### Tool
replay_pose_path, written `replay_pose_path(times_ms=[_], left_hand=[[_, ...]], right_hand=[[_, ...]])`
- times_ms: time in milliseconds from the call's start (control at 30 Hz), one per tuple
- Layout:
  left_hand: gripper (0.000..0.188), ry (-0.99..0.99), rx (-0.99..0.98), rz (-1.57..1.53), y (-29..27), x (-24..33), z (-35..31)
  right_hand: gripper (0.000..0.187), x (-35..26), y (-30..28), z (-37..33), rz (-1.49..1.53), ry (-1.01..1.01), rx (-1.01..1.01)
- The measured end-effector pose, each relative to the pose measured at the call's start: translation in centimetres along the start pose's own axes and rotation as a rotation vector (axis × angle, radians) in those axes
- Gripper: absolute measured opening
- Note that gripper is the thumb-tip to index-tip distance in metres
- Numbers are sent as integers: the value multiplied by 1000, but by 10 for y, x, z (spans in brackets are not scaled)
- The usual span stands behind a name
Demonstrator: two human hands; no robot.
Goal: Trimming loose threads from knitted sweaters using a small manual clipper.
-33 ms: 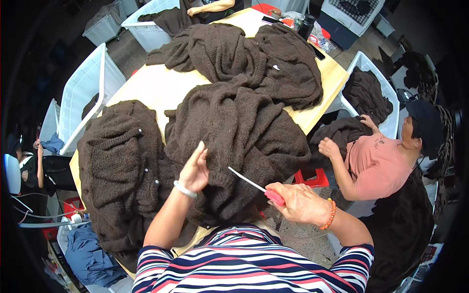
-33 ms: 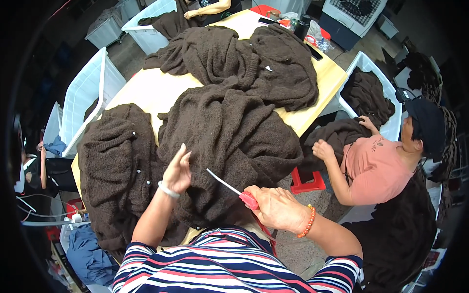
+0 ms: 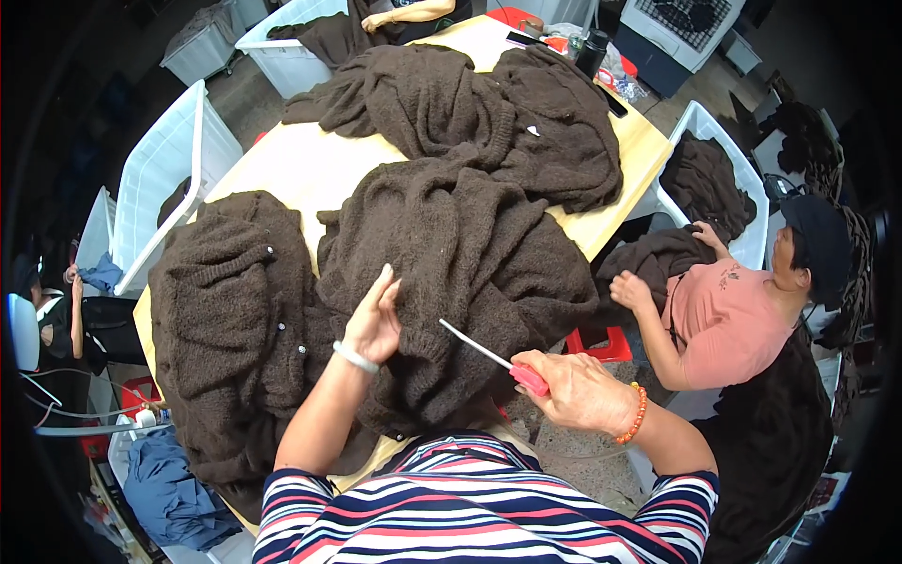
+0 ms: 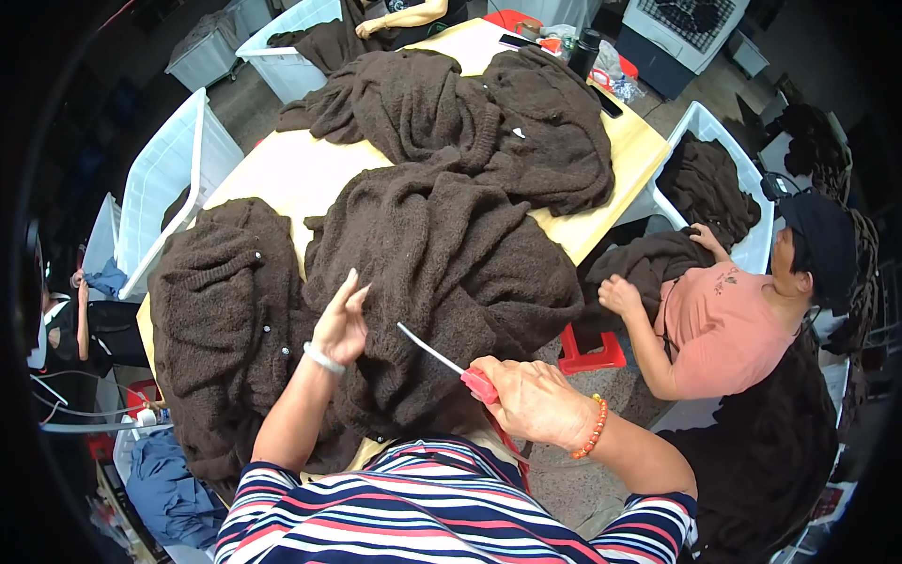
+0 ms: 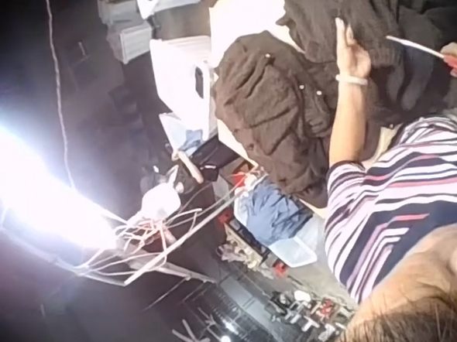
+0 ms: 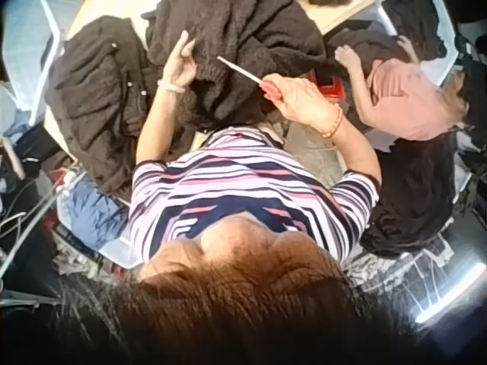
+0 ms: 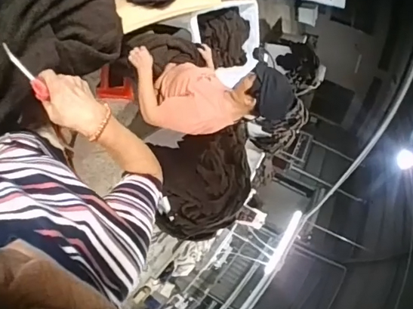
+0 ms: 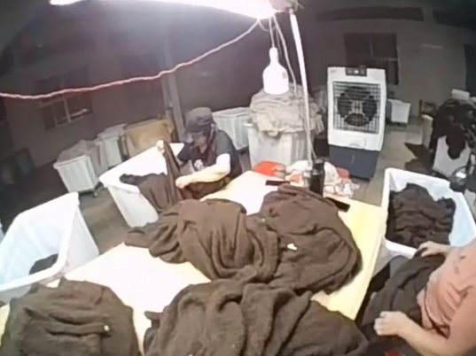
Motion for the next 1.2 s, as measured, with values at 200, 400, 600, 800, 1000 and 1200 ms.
replay_pose_path(times_ms=[200, 400, 600, 800, 1000, 1200], left_hand=[[21, 204, -15, 305, -4, -8, 46], [5, 486, -180, 528, -20, -34, 45], [11, 556, -252, 573, -37, -33, 52], [29, 281, -262, 412, -6, -11, 38], [14, 262, -139, 244, -6, 1, 86], [4, 549, -274, 532, -25, -16, 94]], right_hand=[[35, -13, -19, 18, 1, -23, 75], [23, -18, -19, 34, -176, 30, 11], [23, -21, -28, 46, -163, 68, -132], [28, -9, -34, 51, -30, 39, -66], [28, -13, -38, 62, -33, 20, 47], [22, -15, -40, 85, -155, 45, 76]])
Point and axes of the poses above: each hand's wrist, its own z-axis towards the middle knuckle, its own y-axis out of the palm, x = y × z, the point moved 3 cm from there along z, towards the middle knuckle, and after that the axes turned 15 degrees about y, right-handed, at the moved point
